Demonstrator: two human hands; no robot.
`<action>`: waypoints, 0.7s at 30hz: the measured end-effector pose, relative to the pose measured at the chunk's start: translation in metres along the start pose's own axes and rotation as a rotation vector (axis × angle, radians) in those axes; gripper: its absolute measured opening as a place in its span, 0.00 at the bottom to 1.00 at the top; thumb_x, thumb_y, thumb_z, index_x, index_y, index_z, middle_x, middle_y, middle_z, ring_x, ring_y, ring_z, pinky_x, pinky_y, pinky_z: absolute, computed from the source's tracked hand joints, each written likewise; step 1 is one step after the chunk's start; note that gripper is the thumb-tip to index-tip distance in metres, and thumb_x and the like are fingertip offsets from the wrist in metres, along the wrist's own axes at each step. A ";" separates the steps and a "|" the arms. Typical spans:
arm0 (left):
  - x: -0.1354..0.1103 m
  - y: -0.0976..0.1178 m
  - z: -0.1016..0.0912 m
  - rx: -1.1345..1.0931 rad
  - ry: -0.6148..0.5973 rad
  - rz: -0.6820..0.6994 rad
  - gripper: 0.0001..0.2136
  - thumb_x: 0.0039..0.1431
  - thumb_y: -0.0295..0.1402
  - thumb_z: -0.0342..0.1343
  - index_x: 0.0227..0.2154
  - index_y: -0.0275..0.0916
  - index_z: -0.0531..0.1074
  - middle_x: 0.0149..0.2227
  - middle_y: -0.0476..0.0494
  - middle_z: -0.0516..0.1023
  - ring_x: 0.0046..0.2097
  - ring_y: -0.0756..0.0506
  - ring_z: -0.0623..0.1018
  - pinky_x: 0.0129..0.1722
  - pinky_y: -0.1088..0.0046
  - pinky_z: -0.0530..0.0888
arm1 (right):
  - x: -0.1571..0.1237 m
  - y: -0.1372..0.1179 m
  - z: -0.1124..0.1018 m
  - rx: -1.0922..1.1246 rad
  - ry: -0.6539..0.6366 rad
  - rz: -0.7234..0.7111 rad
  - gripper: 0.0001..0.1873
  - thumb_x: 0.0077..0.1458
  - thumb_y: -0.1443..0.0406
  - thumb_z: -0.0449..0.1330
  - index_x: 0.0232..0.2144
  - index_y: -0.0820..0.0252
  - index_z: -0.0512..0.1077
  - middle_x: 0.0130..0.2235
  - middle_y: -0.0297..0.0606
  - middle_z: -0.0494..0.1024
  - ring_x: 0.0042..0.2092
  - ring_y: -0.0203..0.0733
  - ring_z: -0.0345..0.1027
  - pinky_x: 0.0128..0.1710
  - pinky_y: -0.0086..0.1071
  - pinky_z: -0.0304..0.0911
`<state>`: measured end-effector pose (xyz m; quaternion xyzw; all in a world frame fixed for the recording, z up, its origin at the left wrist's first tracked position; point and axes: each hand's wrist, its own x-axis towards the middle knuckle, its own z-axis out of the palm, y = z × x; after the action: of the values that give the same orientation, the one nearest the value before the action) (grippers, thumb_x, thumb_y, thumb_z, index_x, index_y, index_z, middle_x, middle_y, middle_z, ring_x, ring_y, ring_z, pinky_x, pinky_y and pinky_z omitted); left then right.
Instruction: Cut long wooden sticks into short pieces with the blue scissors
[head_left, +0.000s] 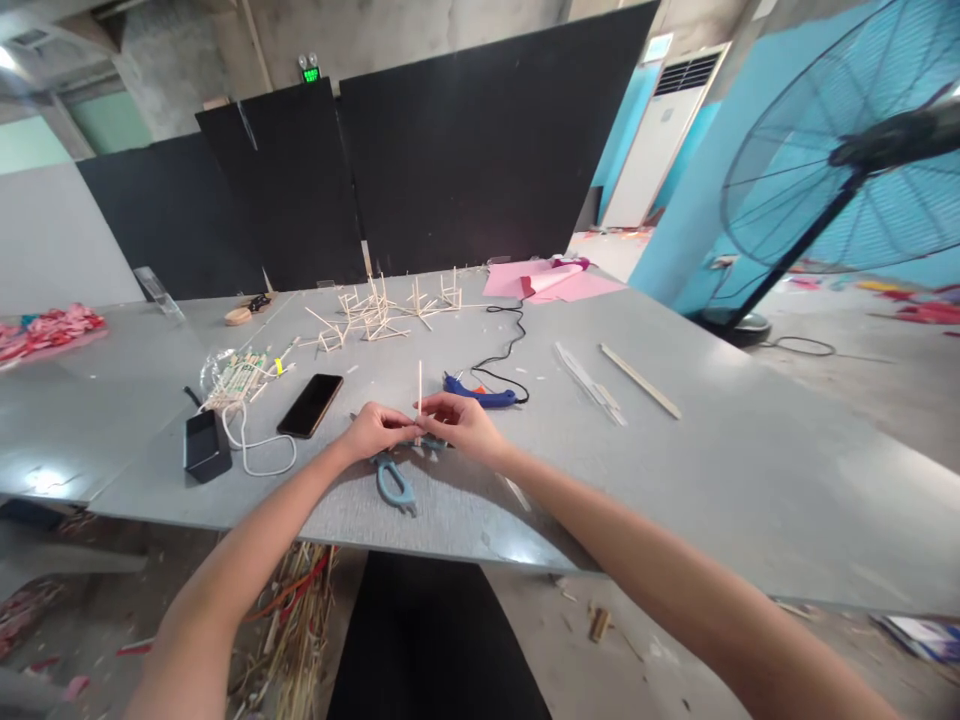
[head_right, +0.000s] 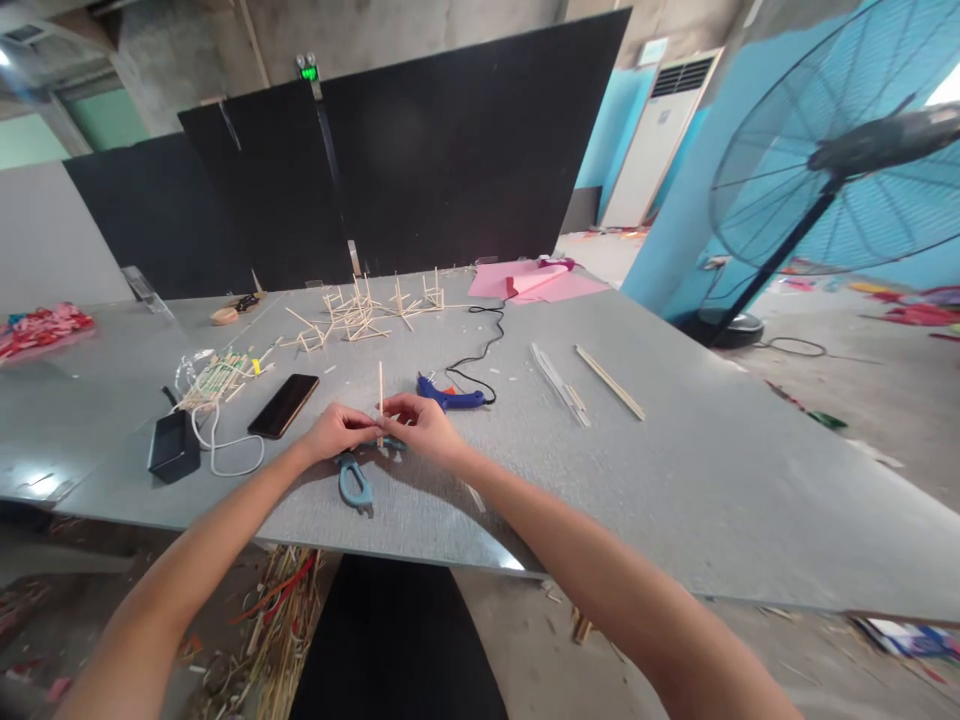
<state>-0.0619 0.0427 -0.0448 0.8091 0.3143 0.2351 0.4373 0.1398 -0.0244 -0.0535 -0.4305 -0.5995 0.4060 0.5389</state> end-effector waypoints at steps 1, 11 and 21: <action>0.000 -0.001 0.001 0.002 0.003 0.003 0.20 0.57 0.48 0.66 0.29 0.31 0.84 0.18 0.51 0.65 0.22 0.54 0.59 0.21 0.75 0.52 | -0.001 0.001 0.000 -0.007 0.001 -0.009 0.18 0.51 0.53 0.70 0.39 0.57 0.77 0.37 0.40 0.80 0.32 0.40 0.70 0.33 0.37 0.66; -0.001 0.004 -0.001 0.029 0.043 0.063 0.19 0.58 0.47 0.65 0.36 0.33 0.85 0.23 0.47 0.74 0.25 0.52 0.65 0.24 0.75 0.58 | -0.006 -0.005 0.003 -0.125 0.098 -0.137 0.16 0.57 0.52 0.65 0.41 0.56 0.74 0.35 0.37 0.77 0.28 0.35 0.62 0.27 0.34 0.59; -0.003 0.005 0.000 0.017 0.060 0.071 0.16 0.58 0.44 0.65 0.34 0.33 0.86 0.23 0.46 0.75 0.24 0.52 0.65 0.25 0.74 0.58 | -0.008 -0.006 0.003 -0.145 0.122 -0.112 0.16 0.58 0.52 0.65 0.41 0.55 0.75 0.33 0.37 0.76 0.28 0.36 0.62 0.27 0.35 0.59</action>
<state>-0.0624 0.0385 -0.0410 0.8159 0.3005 0.2721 0.4122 0.1368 -0.0344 -0.0501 -0.4584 -0.6165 0.3038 0.5635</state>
